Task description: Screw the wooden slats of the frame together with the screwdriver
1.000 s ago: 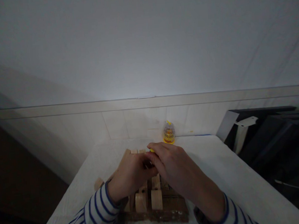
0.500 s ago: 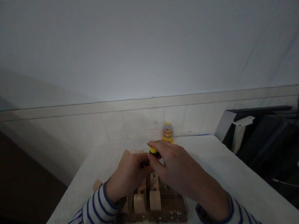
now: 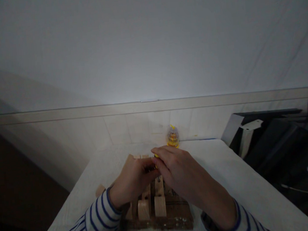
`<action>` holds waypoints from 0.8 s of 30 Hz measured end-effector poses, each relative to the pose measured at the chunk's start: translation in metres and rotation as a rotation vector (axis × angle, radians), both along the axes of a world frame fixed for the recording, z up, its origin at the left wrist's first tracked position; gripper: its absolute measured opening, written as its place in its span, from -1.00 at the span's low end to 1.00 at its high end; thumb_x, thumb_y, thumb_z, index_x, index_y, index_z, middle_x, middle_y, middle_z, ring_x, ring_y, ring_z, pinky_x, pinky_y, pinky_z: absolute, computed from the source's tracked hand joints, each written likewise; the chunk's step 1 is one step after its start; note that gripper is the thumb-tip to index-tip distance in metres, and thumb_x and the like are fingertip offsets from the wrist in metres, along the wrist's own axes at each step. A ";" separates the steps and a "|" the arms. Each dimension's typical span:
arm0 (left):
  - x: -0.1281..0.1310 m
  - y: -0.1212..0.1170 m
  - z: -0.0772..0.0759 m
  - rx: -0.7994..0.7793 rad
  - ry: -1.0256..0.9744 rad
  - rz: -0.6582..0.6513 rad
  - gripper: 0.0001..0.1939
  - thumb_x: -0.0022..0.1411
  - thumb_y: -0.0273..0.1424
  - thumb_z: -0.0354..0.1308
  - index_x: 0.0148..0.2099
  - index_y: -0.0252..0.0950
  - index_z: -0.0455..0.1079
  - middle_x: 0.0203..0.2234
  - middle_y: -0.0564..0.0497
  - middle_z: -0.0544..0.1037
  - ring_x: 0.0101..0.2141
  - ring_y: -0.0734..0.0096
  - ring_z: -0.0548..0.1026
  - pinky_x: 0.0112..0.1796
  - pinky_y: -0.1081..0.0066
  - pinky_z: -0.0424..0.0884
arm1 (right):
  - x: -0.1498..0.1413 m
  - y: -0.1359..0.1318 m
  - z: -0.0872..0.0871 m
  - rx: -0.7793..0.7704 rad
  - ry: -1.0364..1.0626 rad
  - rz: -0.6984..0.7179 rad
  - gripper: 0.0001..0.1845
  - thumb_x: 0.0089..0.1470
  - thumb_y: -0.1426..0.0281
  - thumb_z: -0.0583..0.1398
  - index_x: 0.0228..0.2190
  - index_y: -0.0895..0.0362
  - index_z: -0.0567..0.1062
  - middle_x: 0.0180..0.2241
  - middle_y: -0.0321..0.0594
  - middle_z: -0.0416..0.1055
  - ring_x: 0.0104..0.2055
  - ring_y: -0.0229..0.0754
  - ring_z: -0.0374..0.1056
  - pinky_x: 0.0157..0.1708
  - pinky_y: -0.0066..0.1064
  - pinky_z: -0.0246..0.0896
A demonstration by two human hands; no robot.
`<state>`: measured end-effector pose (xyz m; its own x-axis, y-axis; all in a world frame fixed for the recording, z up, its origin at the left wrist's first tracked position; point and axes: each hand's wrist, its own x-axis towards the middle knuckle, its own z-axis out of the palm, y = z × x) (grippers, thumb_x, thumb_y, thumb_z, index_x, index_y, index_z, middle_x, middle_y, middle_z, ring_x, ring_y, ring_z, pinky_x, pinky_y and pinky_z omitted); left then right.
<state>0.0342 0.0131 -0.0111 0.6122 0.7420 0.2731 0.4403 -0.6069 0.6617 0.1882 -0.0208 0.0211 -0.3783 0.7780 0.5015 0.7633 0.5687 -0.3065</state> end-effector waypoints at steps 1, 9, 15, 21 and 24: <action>0.000 0.000 0.000 0.004 0.004 0.005 -0.84 0.16 -0.42 0.08 -0.23 -0.32 0.44 -0.46 0.05 0.53 -0.47 0.46 0.41 -0.46 0.51 0.23 | 0.000 0.000 0.000 0.001 -0.004 -0.001 -0.72 0.13 0.44 0.04 -0.14 0.23 0.42 -0.19 -0.09 0.45 -0.15 -0.17 0.36 -0.11 -0.28 0.27; 0.001 0.002 -0.004 -0.009 -0.016 -0.012 -0.84 0.16 -0.43 0.07 -0.22 -0.31 0.44 -0.44 0.04 0.54 -0.44 0.45 0.42 -0.45 0.51 0.25 | -0.001 -0.001 0.001 -0.011 -0.030 -0.011 -0.73 0.13 0.45 0.04 -0.14 0.23 0.41 -0.19 -0.09 0.45 -0.16 -0.15 0.36 -0.12 -0.25 0.28; 0.001 0.000 -0.001 0.009 -0.016 -0.012 -0.87 0.16 -0.44 0.08 -0.28 -0.33 0.44 -0.47 0.05 0.52 -0.48 0.49 0.41 -0.47 0.52 0.23 | 0.000 0.001 0.000 0.002 -0.029 0.007 -0.74 0.13 0.46 0.04 -0.15 0.24 0.40 -0.21 -0.09 0.45 -0.18 -0.15 0.36 -0.15 -0.26 0.29; 0.000 0.000 0.000 0.000 0.000 -0.017 -0.84 0.17 -0.42 0.05 -0.26 -0.33 0.43 -0.53 0.07 0.49 -0.53 0.52 0.37 -0.51 0.53 0.20 | -0.001 0.001 -0.001 -0.004 -0.027 0.000 -0.76 0.13 0.46 0.05 -0.16 0.23 0.40 -0.23 -0.11 0.45 -0.19 -0.15 0.36 -0.16 -0.26 0.28; 0.001 0.000 0.001 -0.014 -0.007 -0.020 -0.85 0.16 -0.45 0.05 -0.27 -0.34 0.44 -0.53 0.07 0.49 -0.53 0.53 0.36 -0.51 0.54 0.20 | -0.002 0.001 0.000 0.002 -0.023 -0.001 -0.77 0.13 0.47 0.05 -0.17 0.23 0.40 -0.24 -0.10 0.45 -0.19 -0.14 0.36 -0.17 -0.25 0.28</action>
<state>0.0347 0.0130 -0.0105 0.6250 0.7335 0.2671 0.4239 -0.6062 0.6730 0.1864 -0.0202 0.0213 -0.3894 0.7775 0.4937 0.7706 0.5687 -0.2877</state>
